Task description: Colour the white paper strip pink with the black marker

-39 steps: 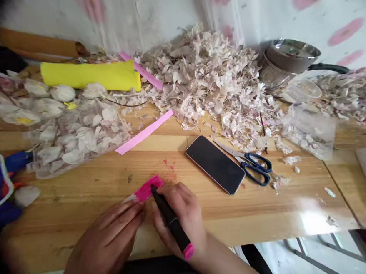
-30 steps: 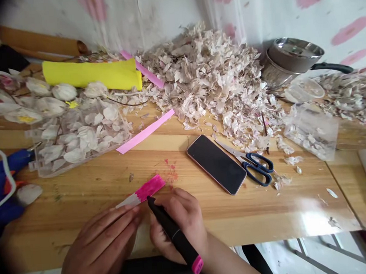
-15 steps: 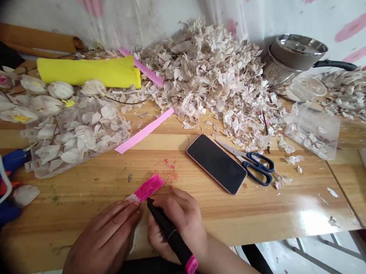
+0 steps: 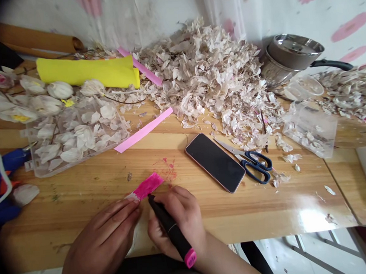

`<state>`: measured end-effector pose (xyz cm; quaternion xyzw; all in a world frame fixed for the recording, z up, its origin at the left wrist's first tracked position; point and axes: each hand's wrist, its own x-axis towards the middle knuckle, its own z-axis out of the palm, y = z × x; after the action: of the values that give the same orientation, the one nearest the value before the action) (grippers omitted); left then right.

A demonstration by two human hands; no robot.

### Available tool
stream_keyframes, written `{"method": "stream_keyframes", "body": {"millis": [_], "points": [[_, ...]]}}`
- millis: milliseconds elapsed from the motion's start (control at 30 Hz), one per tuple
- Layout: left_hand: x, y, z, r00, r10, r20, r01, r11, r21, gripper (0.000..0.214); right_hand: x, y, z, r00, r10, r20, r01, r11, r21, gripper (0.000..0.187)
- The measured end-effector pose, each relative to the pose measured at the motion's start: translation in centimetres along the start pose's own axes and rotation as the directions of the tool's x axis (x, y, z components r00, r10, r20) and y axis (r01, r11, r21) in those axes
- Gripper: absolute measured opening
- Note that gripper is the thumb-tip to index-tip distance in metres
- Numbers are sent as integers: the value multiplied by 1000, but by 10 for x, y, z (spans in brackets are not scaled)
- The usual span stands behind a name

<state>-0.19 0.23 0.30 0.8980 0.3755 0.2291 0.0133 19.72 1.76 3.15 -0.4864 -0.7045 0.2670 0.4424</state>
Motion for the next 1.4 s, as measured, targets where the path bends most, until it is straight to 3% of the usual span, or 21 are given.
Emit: {"method": "stream_keyframes", "body": {"millis": [67,200,333,467,600,1400], "points": [[0,0,0,1000,0,-5,0,1000,-5,28,-1,1,0,998,46,-39,-47,998,-38,17],[0,0,0,1000,-6,-9,5,1000,-7,26,-4,4,1,1000,-5,-22,5,1000,-21,21],[0,0,1,1000,-10,-10,10,1000,3,26,-5,5,2,996,61,-63,-65,996,-64,17],[1,1,0,999,-30,-13,30,999,15,26,-5,3,2,999,22,-23,-23,999,-27,20],[3,0,-1,1000,-2,-26,2,1000,9,25,-5,4,1,995,71,-65,-76,994,-73,16],[2,0,0,1000,-15,-9,15,1000,7,24,-5,3,0,999,38,-31,-40,998,-48,19]]}}
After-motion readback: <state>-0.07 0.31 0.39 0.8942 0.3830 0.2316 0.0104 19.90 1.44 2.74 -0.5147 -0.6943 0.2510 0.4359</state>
